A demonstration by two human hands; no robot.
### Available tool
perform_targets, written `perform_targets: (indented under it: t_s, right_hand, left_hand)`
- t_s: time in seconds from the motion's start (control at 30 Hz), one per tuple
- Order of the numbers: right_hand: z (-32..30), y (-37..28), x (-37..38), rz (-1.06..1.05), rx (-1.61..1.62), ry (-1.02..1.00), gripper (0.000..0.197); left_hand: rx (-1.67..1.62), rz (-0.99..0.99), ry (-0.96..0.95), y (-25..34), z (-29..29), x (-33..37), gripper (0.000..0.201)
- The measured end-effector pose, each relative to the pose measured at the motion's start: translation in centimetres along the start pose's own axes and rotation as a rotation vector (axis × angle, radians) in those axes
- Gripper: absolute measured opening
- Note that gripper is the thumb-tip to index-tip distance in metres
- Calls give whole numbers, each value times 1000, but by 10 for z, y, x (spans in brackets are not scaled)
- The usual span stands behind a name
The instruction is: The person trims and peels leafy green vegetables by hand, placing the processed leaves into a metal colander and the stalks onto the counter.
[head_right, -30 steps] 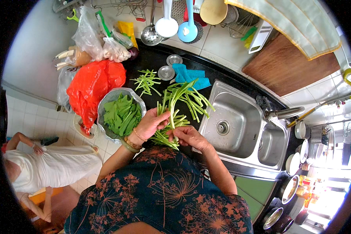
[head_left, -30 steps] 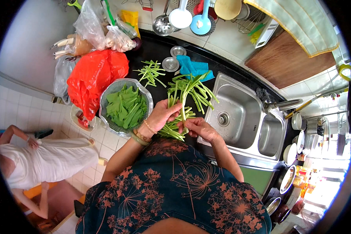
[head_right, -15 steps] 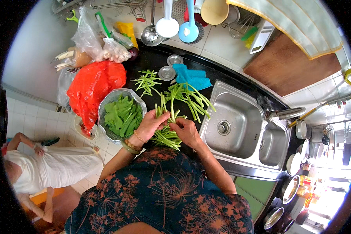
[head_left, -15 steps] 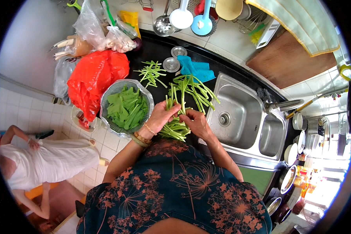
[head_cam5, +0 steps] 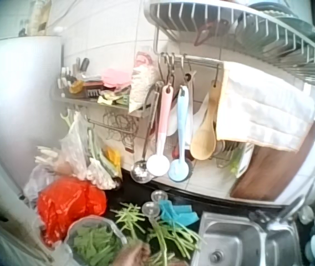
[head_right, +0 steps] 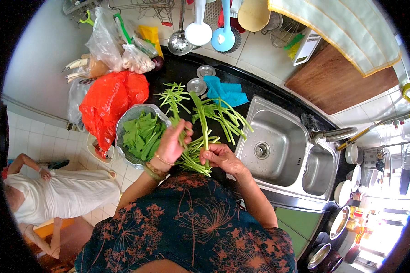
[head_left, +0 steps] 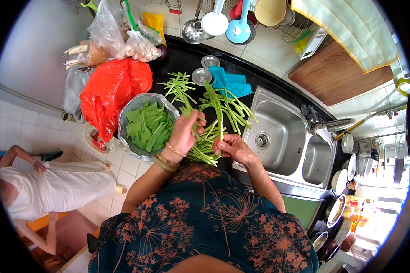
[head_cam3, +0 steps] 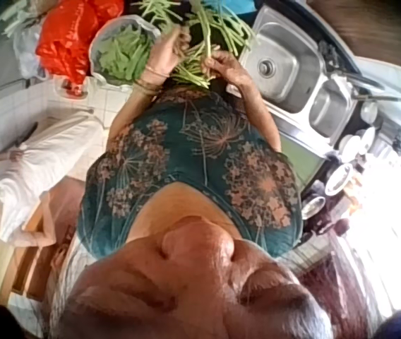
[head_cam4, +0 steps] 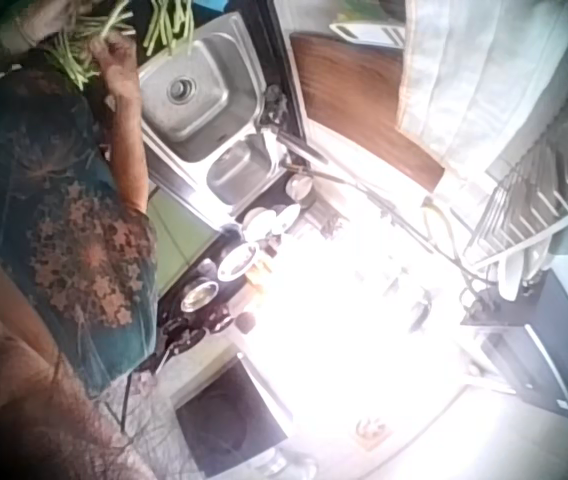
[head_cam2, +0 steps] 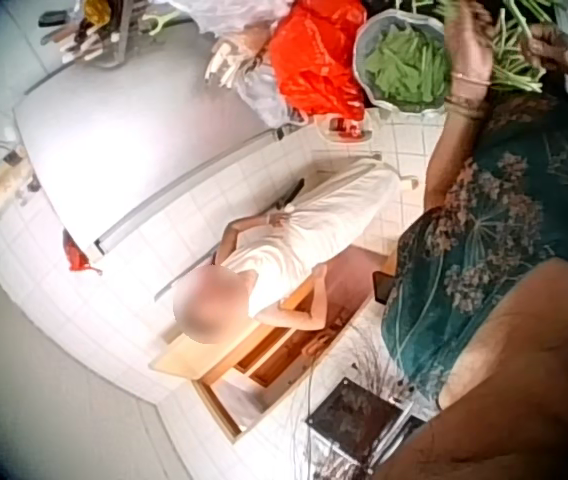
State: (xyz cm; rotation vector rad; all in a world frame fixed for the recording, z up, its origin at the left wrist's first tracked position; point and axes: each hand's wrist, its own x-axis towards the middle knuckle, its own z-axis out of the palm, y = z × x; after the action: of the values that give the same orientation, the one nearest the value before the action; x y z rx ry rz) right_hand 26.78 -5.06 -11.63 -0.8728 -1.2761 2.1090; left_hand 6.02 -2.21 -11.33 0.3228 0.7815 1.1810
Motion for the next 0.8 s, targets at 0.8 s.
perform_targets:
  t_s: [0.8]
  right_hand:
    - [25, 4, 26, -139, -387, 527, 20]
  left_hand:
    - [577, 139, -102, -13, 2, 1, 16]
